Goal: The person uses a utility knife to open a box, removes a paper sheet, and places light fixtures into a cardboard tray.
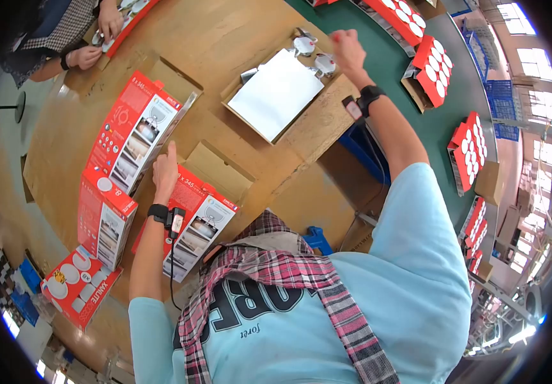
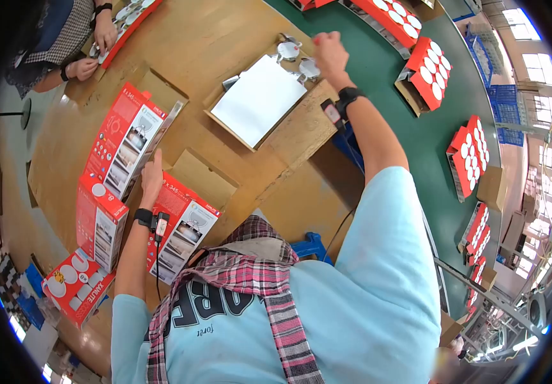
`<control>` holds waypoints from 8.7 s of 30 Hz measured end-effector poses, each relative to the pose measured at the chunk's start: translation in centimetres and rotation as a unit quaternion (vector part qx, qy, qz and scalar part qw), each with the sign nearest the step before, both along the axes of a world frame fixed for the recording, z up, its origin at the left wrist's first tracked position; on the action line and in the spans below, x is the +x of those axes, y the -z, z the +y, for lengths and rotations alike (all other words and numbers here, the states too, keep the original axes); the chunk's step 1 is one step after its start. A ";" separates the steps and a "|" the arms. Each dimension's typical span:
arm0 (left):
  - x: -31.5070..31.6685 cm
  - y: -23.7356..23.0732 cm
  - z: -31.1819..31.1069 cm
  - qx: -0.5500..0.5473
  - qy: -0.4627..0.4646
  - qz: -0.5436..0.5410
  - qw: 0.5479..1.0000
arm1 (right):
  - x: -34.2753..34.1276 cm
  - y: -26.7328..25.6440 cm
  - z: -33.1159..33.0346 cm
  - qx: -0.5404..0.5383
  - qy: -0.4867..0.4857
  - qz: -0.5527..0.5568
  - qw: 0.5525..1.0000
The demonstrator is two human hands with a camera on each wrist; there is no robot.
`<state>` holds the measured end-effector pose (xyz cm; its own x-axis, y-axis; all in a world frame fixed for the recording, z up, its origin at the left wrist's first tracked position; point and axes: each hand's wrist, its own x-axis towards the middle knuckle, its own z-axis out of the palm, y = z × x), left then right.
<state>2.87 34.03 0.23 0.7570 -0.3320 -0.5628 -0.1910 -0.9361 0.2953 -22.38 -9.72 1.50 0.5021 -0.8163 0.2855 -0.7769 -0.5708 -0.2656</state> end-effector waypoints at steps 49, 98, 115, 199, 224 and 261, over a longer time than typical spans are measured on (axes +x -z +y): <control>0.5 0.3 -2.2 -0.152 0.033 0.025 0.987 | 5.4 0.5 32.7 0.443 -0.322 -0.060 0.834; 7.8 -0.8 -1.7 -0.232 0.175 -0.353 0.890 | 15.1 7.4 8.5 0.418 -0.024 -0.295 0.859; 14.6 -4.8 14.6 -0.114 0.033 -0.293 0.949 | 5.7 4.2 33.3 0.477 -0.191 -0.128 0.848; 1.8 -22.7 30.9 -0.678 -0.156 0.198 0.691 | 17.8 -7.8 51.7 0.570 -0.289 -0.103 0.762; -5.1 -20.4 33.8 -0.332 -0.118 -0.393 0.849 | 14.9 -20.5 52.2 0.549 -0.568 -0.110 0.603; -7.9 -21.9 33.6 -0.203 0.062 -0.322 0.923 | 11.1 -19.7 60.7 0.733 -0.359 -0.190 0.545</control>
